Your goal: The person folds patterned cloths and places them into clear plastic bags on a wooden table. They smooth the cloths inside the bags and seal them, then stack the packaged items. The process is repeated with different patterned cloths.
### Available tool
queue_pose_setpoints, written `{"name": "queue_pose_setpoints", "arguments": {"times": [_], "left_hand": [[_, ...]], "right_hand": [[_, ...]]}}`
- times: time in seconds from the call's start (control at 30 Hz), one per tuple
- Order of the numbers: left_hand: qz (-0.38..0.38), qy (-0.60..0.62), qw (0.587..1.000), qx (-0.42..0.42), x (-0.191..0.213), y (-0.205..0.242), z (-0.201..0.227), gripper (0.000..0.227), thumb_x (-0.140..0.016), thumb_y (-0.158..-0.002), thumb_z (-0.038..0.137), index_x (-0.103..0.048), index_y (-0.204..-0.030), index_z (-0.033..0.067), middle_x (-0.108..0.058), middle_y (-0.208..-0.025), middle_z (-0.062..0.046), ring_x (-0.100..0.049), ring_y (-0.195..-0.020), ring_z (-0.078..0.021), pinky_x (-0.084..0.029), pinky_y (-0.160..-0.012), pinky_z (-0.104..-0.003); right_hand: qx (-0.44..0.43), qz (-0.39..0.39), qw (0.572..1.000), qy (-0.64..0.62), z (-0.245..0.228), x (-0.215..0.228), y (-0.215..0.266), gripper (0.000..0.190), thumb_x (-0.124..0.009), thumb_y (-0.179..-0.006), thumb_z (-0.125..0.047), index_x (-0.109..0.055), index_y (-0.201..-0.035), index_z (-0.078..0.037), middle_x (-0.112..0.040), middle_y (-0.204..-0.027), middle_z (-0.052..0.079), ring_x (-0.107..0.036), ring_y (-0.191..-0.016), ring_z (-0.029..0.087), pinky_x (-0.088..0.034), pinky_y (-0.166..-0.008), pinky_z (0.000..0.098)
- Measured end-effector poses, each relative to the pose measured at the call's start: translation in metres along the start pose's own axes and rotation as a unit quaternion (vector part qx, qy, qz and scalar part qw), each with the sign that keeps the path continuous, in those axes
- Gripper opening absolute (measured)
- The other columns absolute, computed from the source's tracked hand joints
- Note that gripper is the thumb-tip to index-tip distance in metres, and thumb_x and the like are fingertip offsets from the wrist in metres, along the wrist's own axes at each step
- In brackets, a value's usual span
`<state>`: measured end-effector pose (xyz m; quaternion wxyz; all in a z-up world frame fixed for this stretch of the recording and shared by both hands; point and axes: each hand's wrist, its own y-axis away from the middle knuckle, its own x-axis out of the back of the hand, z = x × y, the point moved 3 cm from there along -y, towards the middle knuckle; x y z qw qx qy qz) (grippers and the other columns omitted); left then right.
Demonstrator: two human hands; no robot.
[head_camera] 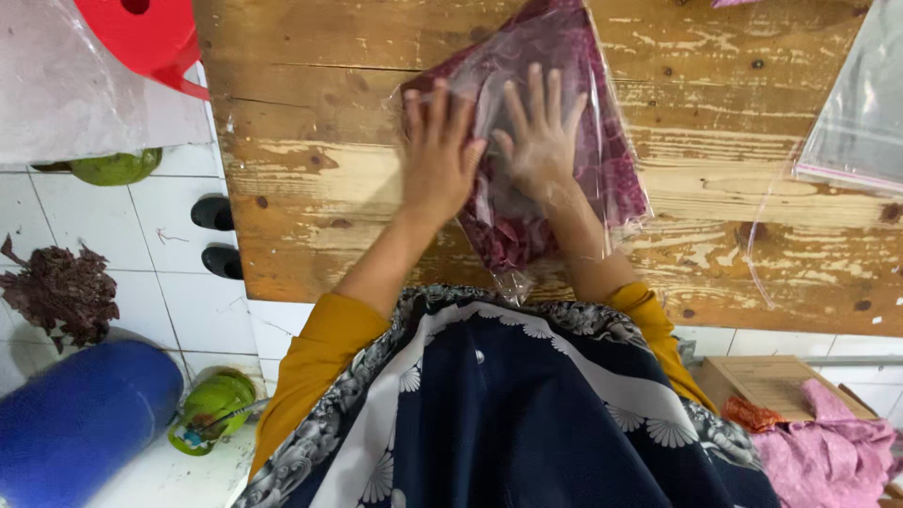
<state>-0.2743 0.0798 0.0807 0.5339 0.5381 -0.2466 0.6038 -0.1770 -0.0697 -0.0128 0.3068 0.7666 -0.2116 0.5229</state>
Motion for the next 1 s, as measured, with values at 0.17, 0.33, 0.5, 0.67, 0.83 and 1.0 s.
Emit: {"name": "queue_pose_setpoints", "arguments": {"times": [0.17, 0.33, 0.5, 0.67, 0.83, 1.0], "left_hand": [[-0.058, 0.079, 0.993, 0.060, -0.024, -0.015, -0.034, 0.057, -0.034, -0.114, 0.046, -0.019, -0.167, 0.0301, 0.002, -0.175, -0.003, 0.004, -0.160, -0.0363, -0.007, -0.123, -0.072], [-0.076, 0.057, 0.992, 0.078, -0.049, -0.015, -0.044, 0.060, -0.036, -0.113, 0.047, -0.018, -0.168, 0.0303, 0.004, -0.174, -0.003, 0.005, -0.160, -0.0355, -0.007, -0.121, -0.074], [0.044, 0.014, 0.998, 0.031, -0.059, -0.007, -0.037, 0.061, -0.039, -0.118, 0.050, -0.020, -0.172, 0.0268, 0.003, -0.176, -0.007, 0.006, -0.161, -0.0396, -0.003, -0.123, -0.077], [0.121, 0.143, 0.982, 0.025, -0.050, 0.053, -0.018, 0.059, -0.035, -0.116, 0.049, -0.025, -0.170, 0.0246, -0.004, -0.179, -0.007, 0.001, -0.166, -0.0390, -0.005, -0.128, -0.072], [0.086, 0.235, 0.968, 0.026, -0.060, 0.085, -0.005, 0.063, -0.031, -0.116, 0.051, -0.027, -0.169, 0.0174, -0.009, -0.178, -0.010, -0.004, -0.164, -0.0428, -0.011, -0.131, -0.065], [0.117, 0.196, 0.973, 0.037, -0.068, 0.098, 0.011, 0.059, -0.031, -0.115, 0.050, -0.030, -0.168, 0.0228, -0.012, -0.178, -0.009, -0.007, -0.166, -0.0421, -0.013, -0.132, -0.065]], "right_hand": [[0.149, 0.020, 0.988, 0.034, -0.032, 0.013, 0.020, 0.071, -0.043, -0.112, -0.057, -0.026, -0.171, -0.020, -0.006, -0.176, 0.015, -0.008, -0.162, 0.036, -0.003, -0.117, 0.0793], [0.204, 0.037, 0.934, 0.291, -0.049, 0.021, 0.051, 0.071, -0.046, -0.102, -0.046, -0.025, -0.169, -0.033, -0.005, -0.176, 0.012, -0.002, -0.163, 0.032, 0.006, -0.119, 0.0784], [0.173, -0.240, 0.948, 0.113, -0.061, -0.004, 0.076, 0.072, -0.038, -0.096, -0.063, -0.025, -0.159, -0.029, -0.002, -0.172, 0.010, -0.001, -0.159, 0.029, 0.010, -0.113, 0.0747], [0.222, -0.004, 0.955, -0.195, -0.040, 0.021, 0.114, 0.074, -0.038, -0.112, -0.057, -0.020, -0.170, -0.015, -0.002, -0.178, 0.018, 0.003, -0.166, 0.036, 0.010, -0.119, 0.0825], [0.227, -0.224, 0.947, -0.025, -0.052, 0.007, 0.124, 0.067, -0.044, -0.096, -0.054, -0.036, -0.156, -0.026, -0.003, -0.173, 0.010, 0.007, -0.157, 0.039, 0.011, -0.109, 0.0816], [0.262, -0.179, 0.946, 0.065, -0.061, -0.010, 0.119, 0.080, -0.043, -0.092, -0.056, -0.031, -0.160, -0.017, -0.003, -0.169, 0.015, 0.008, -0.153, 0.039, 0.012, -0.107, 0.0796]]}}
